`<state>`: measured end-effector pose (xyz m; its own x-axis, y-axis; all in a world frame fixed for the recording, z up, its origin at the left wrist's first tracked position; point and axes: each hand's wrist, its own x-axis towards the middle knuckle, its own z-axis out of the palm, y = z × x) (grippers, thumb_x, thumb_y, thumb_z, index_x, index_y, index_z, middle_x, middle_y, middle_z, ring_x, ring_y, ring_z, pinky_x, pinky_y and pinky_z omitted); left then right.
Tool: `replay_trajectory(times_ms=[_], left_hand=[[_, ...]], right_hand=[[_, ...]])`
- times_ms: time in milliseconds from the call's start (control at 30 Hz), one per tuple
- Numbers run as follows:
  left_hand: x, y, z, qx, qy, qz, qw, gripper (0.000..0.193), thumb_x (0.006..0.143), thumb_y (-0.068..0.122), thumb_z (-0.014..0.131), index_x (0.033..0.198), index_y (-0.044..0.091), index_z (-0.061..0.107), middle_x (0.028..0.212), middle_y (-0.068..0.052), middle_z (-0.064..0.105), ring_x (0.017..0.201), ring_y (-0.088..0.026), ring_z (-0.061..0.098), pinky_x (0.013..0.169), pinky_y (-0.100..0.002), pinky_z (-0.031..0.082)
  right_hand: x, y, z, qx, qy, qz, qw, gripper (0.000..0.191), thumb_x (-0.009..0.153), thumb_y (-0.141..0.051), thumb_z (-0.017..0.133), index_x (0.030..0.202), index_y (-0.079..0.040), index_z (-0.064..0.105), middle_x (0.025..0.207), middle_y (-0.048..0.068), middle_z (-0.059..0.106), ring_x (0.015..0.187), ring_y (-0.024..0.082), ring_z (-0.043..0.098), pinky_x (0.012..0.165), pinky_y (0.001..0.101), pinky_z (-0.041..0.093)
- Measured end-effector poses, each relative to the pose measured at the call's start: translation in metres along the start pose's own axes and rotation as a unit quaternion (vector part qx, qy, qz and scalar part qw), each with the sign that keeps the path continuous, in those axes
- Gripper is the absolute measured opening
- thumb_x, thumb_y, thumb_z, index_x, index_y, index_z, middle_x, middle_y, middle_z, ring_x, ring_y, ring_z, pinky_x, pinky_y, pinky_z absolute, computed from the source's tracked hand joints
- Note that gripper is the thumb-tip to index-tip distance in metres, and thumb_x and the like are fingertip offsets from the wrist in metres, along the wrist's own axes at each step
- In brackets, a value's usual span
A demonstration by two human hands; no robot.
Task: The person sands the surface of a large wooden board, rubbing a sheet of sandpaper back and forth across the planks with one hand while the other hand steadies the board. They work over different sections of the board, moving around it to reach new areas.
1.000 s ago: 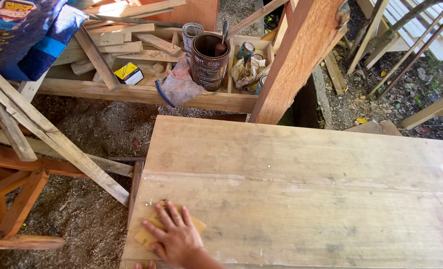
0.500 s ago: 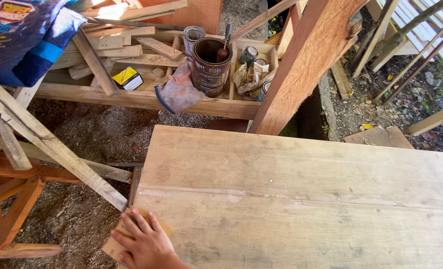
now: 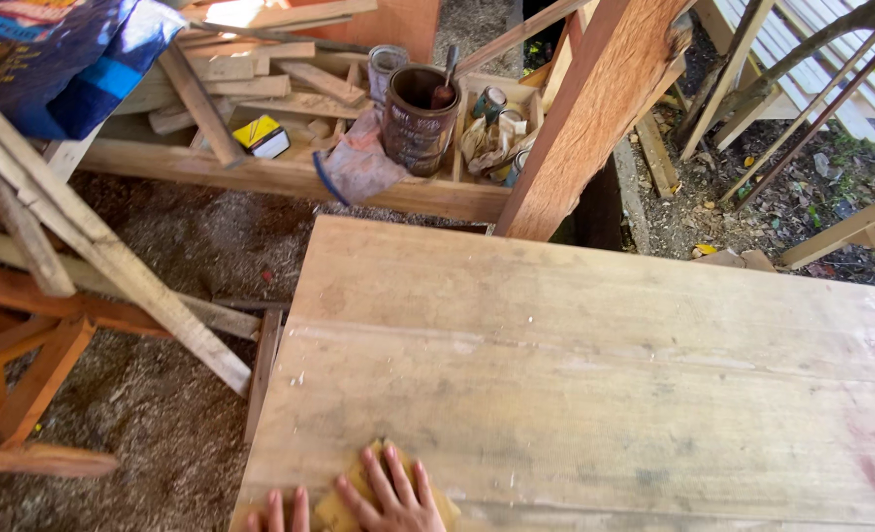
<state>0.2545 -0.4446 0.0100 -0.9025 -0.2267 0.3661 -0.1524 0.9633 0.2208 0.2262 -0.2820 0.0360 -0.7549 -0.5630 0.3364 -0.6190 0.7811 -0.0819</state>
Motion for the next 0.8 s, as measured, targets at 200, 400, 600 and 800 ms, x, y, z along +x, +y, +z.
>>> replay_trajectory(times_ms=[200,400,600,800], left_hand=[[-0.038,0.012,-0.042,-0.170,0.054,-0.116,0.977,0.058,0.098,0.033,0.041,0.154,0.016,0.044,0.161,-0.012,0.038,0.151,-0.038,0.032,0.115,-0.070,0.021],[-0.087,-0.030,-0.093,-0.060,0.020,-0.113,0.991,0.055,0.099,0.031,0.041,0.153,0.018,0.044,0.166,-0.007,0.036,0.156,-0.037,0.027,0.117,-0.077,0.009],[-0.107,-0.084,-0.115,-0.058,0.010,-0.241,0.969,0.058,0.098,0.038,0.044,0.153,0.021,0.045,0.168,-0.007,0.033,0.154,-0.038,0.024,0.111,-0.082,0.007],[-0.098,-0.078,-0.110,-0.101,0.023,-0.182,0.978,0.059,0.098,0.041,0.044,0.154,0.021,0.045,0.168,-0.008,0.032,0.155,-0.040,0.024,0.110,-0.082,0.008]], right_hand=[[0.041,-0.048,-0.023,0.142,-0.105,0.064,0.982,0.065,0.098,-0.041,0.052,0.159,-0.022,0.040,0.168,0.019,0.023,0.153,0.045,0.016,0.117,0.0651,0.011],[-0.038,-0.074,-0.056,0.152,-0.126,0.032,0.980,0.066,0.099,-0.043,0.050,0.161,-0.022,0.036,0.167,0.019,0.023,0.153,0.044,0.016,0.119,0.0631,0.011],[-0.079,-0.108,-0.089,0.105,-0.156,-0.012,0.982,0.067,0.099,-0.045,0.049,0.160,-0.023,0.033,0.166,0.022,0.017,0.150,0.047,0.008,0.116,0.0669,0.006],[0.003,-0.158,-0.073,0.179,-0.221,0.039,0.958,0.066,0.098,-0.041,0.047,0.162,-0.030,0.032,0.171,0.017,0.011,0.157,0.042,0.004,0.121,0.0630,0.004]])
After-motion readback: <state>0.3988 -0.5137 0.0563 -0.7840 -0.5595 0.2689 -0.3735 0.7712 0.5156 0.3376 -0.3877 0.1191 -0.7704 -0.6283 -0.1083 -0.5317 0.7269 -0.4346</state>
